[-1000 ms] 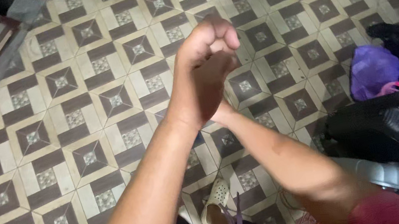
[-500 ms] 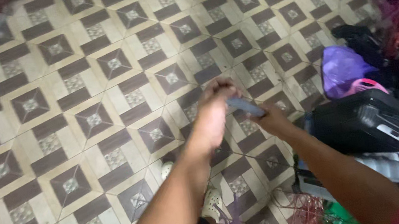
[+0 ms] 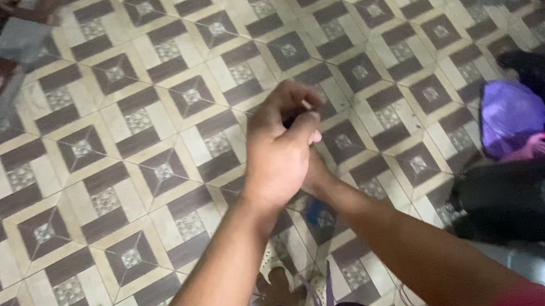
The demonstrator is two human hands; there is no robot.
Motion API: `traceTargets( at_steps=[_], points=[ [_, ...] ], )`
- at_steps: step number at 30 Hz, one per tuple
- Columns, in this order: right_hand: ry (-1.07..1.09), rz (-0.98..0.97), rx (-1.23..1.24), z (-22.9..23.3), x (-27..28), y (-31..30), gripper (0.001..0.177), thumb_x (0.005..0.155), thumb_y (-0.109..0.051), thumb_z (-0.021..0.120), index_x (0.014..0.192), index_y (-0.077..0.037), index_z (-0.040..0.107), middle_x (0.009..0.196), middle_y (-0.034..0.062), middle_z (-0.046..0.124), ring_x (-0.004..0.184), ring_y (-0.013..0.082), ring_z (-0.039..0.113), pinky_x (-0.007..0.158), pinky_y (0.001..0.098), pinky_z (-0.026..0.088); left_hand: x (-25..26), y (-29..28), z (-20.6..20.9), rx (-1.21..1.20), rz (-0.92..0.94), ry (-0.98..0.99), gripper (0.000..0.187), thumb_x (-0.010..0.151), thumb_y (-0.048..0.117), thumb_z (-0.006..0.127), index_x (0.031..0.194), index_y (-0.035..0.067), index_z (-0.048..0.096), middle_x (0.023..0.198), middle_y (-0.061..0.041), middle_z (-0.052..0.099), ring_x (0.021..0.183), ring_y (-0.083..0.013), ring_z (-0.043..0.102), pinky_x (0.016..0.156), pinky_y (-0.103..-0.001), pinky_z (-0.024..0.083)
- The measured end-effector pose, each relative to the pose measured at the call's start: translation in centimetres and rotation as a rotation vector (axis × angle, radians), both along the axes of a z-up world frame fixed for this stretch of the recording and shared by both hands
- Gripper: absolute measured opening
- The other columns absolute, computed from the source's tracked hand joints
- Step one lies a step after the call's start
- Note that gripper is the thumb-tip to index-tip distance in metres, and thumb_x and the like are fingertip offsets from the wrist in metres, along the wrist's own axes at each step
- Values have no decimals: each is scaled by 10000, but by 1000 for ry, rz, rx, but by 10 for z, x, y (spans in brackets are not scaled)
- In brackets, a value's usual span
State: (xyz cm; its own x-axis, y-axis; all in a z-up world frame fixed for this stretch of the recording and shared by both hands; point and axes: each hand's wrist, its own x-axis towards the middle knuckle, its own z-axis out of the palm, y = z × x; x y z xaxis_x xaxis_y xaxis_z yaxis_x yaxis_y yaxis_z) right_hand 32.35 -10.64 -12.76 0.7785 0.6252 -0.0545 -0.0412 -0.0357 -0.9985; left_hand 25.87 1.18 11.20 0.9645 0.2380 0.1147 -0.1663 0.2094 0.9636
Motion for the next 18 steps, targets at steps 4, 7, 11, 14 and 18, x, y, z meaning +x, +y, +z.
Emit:
traceTargets(
  at_steps=[4, 7, 11, 14, 18],
  points=[
    [-37, 194, 215, 14, 10, 82, 396, 1163, -255, 459, 1469, -24, 359, 1406, 123, 507, 1370, 160, 517, 1144, 317, 497, 3, 46, 50, 155, 29, 6, 112, 877, -23, 612, 932, 72, 634, 741, 23, 596, 586, -67, 525, 489, -245, 416],
    [-310, 127, -44, 3, 24, 84, 344, 1130, -233, 483, 1397, -28, 411, 1333, 127, 557, 1267, 162, 568, 1070, 325, 535, 3, 72, 62, 140, -7, -73, 126, 871, -26, 624, 947, 74, 630, 751, 7, 576, 592, -70, 494, 497, -239, 367],
    [-181, -2, -103, 8, 35, 38, 286, 1061, -216, 578, 1298, -56, 560, 1172, 118, 652, 1056, 172, 635, 913, 332, 557, 14, 77, 55, -101, -127, -211, 173, 886, -58, 579, 1017, 47, 623, 871, -35, 592, 754, -90, 536, 654, -249, 461],
    [-102, -89, -407, 38, 39, -52, 281, 1022, -228, 597, 1277, -114, 632, 1096, 84, 697, 930, 160, 656, 793, 312, 549, 38, 44, 24, -151, -274, -66, 152, 858, 7, 621, 1002, 53, 631, 907, -26, 622, 778, -102, 630, 661, -237, 552],
    [142, -232, -940, 33, 55, -183, 307, 991, -237, 617, 1285, -160, 668, 1087, 101, 733, 914, 207, 689, 762, 375, 575, 53, -53, -39, -44, -424, 146, 229, 993, 115, 573, 1211, 55, 605, 1110, -104, 638, 1089, -222, 629, 982, -328, 505]
  ],
)
